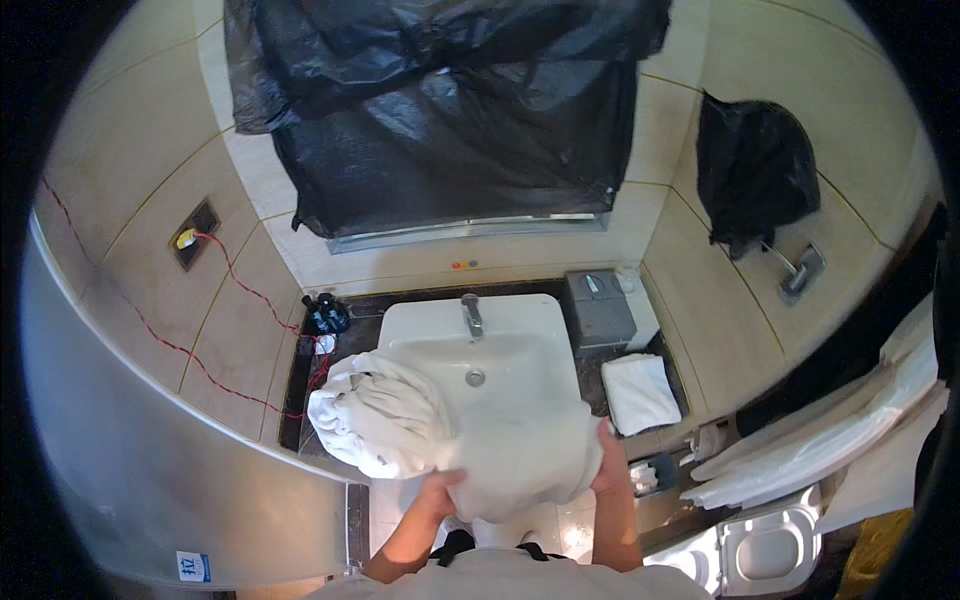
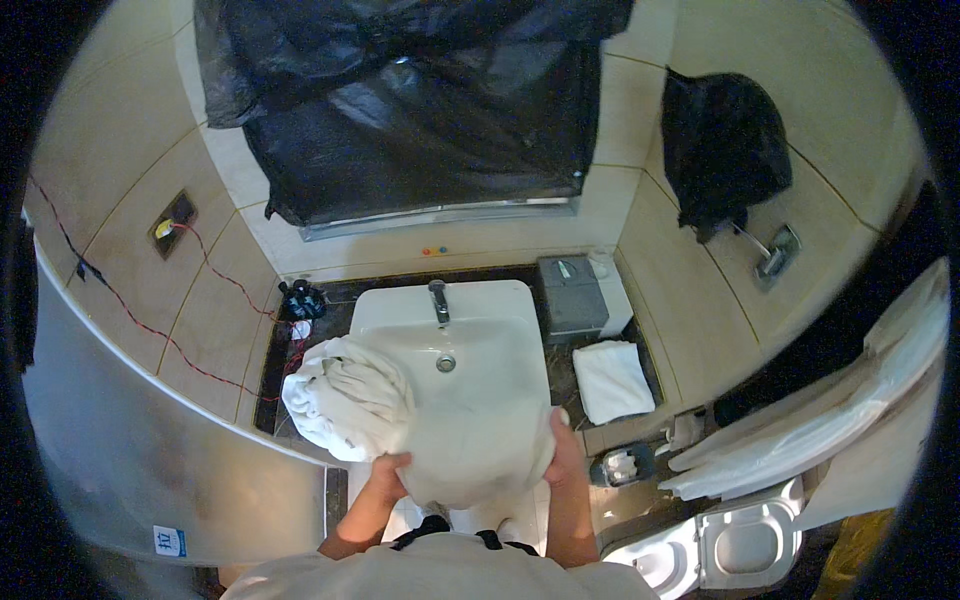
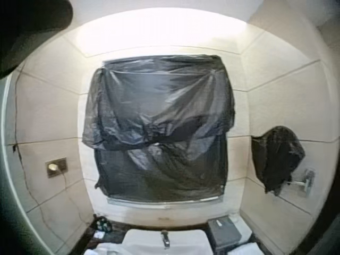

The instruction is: The person rinses a blue cloth under a sink faucet, wrings it out, and hangs it on a wall hook. Then the person folds several white towels and places them on the countertop next to the sink.

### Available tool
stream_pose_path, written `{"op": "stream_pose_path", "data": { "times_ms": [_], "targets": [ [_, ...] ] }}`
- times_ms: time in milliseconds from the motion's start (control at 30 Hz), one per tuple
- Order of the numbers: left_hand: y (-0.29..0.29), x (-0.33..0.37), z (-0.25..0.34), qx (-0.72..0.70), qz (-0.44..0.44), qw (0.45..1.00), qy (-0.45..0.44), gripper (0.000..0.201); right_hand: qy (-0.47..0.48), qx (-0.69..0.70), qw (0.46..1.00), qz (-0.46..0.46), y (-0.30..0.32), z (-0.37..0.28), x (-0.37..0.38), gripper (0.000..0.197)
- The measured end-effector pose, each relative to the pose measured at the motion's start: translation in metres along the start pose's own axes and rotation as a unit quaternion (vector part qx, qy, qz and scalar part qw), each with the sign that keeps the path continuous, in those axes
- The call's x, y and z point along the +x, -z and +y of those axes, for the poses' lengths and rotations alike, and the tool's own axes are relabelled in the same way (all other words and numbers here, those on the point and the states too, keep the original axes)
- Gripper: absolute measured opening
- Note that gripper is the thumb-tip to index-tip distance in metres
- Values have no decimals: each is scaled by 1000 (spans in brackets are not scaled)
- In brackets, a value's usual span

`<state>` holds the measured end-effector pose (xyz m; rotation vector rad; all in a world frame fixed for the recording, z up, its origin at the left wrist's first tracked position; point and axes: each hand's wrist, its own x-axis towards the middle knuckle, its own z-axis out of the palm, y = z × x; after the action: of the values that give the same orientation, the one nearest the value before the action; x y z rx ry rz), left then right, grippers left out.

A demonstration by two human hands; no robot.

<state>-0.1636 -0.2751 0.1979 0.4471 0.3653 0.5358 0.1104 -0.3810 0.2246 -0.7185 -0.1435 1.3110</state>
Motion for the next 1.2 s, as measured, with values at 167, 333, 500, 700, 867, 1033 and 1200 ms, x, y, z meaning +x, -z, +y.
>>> {"op": "stream_pose_path", "data": {
  "times_ms": [167, 333, 500, 700, 867, 1033, 1200],
  "targets": [
    [-39, -11, -14, -66, 3, 994, -84, 56, 17, -14, 1000, 21, 35, -39, -34, 47],
    [-56, -16, -44, -30, 90, 987, -128, 55, -18, -314, 947, 58, 102, -21, -38, 27],
    [-63, -31, -38, 291, 228, 912, -176, 39, 127, -110, 976, 139, 71, -53, -66, 21],
    [-36, -54, 4, 433, 212, 867, -123, 30, 308, -43, 940, 142, 52, -83, -98, 16],
    [-38, -48, 1, 174, 120, 969, -128, 26, 379, -80, 908, 159, 38, -99, -110, 16],
    [20, -33, -31, -113, 115, 985, 68, 36, 365, -96, 902, 208, 38, -86, -108, 12],
    [42, -28, -34, -48, 183, 981, -39, 25, 350, -209, 871, 274, 61, -88, -110, 10]
  ]
}}
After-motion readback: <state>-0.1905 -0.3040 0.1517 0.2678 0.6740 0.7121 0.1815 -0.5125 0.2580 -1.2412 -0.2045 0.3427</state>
